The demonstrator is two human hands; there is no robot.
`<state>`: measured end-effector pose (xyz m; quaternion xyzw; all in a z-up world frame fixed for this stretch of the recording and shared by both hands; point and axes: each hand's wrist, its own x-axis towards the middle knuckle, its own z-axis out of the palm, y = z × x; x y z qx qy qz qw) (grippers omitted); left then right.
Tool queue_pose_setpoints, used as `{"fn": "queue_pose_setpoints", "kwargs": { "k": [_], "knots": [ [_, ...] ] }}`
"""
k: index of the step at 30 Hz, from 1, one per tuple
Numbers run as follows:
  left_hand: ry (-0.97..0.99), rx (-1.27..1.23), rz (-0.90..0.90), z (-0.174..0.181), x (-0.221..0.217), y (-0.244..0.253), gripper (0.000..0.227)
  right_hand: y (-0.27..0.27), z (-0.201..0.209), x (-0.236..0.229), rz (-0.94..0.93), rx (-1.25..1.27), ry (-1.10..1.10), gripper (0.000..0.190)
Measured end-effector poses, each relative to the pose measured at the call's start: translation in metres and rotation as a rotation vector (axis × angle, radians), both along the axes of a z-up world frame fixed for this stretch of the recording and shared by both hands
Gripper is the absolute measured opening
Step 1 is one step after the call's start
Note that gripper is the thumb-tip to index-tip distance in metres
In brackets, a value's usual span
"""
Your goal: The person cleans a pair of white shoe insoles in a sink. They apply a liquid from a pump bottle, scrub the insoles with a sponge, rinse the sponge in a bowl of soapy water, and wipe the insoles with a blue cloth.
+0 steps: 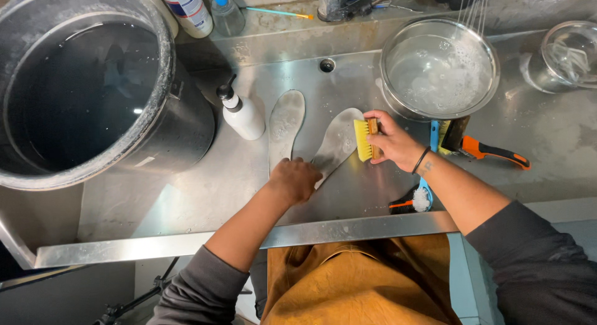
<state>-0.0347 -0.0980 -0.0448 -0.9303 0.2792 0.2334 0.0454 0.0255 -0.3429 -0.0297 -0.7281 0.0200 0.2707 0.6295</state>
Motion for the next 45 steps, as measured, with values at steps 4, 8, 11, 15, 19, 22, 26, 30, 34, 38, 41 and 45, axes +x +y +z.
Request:
{"fn": "queue_pose_setpoints", "kwargs": {
  "k": [4,8,11,15,19,22,26,30,34,38,41,45],
  "knots": [
    [0.033,0.061,0.011,0.019,-0.019,0.011,0.042,0.023,-0.006,0.013,0.026,0.141,-0.002,0.049],
    [0.174,0.023,0.013,0.016,-0.023,0.034,0.047,0.064,-0.024,0.012,0.057,0.182,-0.13,0.044],
    [0.23,-0.123,0.142,0.036,-0.026,0.051,0.043,0.089,-0.04,-0.003,0.318,-0.291,-0.721,0.045],
    [0.142,-0.38,0.367,-0.001,-0.009,0.074,0.035,0.091,-0.067,-0.011,0.651,-0.527,-1.251,0.038],
    [0.007,-0.447,0.278,-0.032,0.008,0.07,0.029,0.088,-0.051,-0.007,0.639,-0.54,-1.222,0.044],
    [0.03,-0.346,0.242,-0.044,0.004,0.071,0.035,0.098,0.003,-0.011,0.742,-0.818,-0.607,0.062],
    [-0.042,-0.266,0.13,-0.044,-0.001,0.063,0.043,0.092,-0.005,-0.001,0.62,-0.718,-0.355,0.09],
    [-0.113,-0.147,0.053,-0.051,-0.005,0.056,0.043,0.088,-0.038,-0.002,0.425,-0.623,-0.844,0.08],
    [-0.175,-0.209,0.031,-0.043,-0.01,0.059,0.016,0.089,-0.052,-0.019,0.538,-0.605,-0.793,0.078],
    [-0.166,-0.206,0.067,-0.036,-0.003,0.058,0.016,0.069,-0.074,0.039,0.421,-0.673,-1.059,0.07],
    [-0.091,-0.166,0.082,-0.019,-0.012,0.056,0.021,0.051,-0.085,0.075,0.205,-0.829,-1.129,0.068],
    [0.108,-0.205,0.117,-0.011,-0.004,0.064,0.023,0.086,-0.055,0.017,0.318,-0.712,-1.069,0.069]
  ]
}}
